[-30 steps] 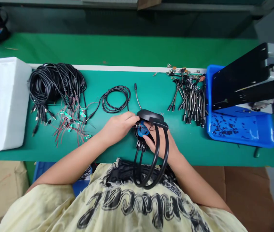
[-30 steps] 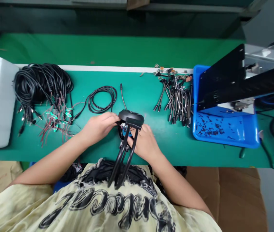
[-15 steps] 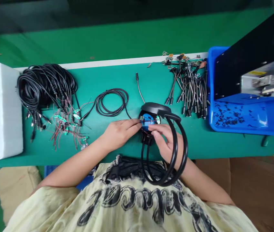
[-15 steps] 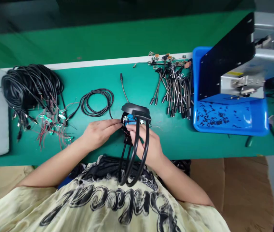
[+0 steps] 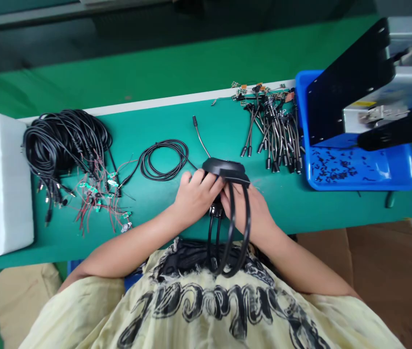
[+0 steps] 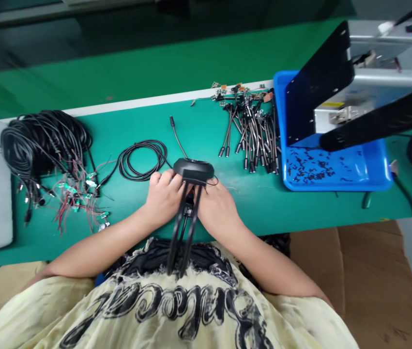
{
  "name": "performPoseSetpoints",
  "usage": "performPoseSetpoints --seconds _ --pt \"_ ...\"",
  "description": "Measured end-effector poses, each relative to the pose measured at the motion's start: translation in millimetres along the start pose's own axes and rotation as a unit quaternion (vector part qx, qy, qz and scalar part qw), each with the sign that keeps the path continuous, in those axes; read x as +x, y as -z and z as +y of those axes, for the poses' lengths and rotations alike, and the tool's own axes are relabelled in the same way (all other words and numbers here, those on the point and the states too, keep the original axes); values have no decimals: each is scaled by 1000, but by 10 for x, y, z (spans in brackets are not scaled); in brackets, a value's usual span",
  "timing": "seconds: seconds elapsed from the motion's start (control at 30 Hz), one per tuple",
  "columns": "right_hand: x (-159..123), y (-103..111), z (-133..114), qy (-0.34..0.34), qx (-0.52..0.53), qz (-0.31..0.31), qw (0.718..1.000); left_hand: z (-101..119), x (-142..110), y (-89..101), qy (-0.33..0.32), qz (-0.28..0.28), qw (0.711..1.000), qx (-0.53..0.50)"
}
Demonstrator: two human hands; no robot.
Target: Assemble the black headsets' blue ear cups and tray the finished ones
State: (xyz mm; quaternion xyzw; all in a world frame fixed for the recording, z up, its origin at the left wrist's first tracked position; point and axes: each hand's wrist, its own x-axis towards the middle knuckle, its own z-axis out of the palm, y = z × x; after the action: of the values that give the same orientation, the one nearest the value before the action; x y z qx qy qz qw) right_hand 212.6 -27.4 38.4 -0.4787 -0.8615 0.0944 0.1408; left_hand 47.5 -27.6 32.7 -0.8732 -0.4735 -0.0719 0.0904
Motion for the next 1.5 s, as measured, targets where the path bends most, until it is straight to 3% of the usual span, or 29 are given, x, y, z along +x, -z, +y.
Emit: performPoseSetpoints --seconds 0.13,0.27,0.33,0.4,0.5,0.57,0.7,1.0,1.23,1.37,1.5 --pt "95 90 14 -25 6 -47 999 27 127 40 36 -34 999 -15" --pt "297 105 210 -75 127 -10 989 -52 286 102 71 -79 994 -26" --pt "435 53 386 -152 231 1 961 -84 357 136 83 -106 991 -26" --pt "556 -46 566 -219 343 -6 913 -96 399 161 88 -130 987 -24" --pt "644 -228 744 -251 455 -25 854 -96 402 164 89 -140 986 -18" --pt "645 -327 777 -254 485 -36 836 -98 381 149 90 -140 986 -16" --pt "611 -417 754 -257 500 -45 826 -112 352 121 93 -149 984 -15" --pt "603 -315 738 -259 459 -52 848 -103 344 128 92 -148 985 -10" --pt "598 -208 668 -231 315 -65 918 -71 353 152 91 -126 988 -18" --pt "426 -179 597 -216 293 -20 931 -58 341 148 97 -116 988 -9" --pt "186 -224 519 -109 263 53 957 -40 308 114 75 -111 991 -9"
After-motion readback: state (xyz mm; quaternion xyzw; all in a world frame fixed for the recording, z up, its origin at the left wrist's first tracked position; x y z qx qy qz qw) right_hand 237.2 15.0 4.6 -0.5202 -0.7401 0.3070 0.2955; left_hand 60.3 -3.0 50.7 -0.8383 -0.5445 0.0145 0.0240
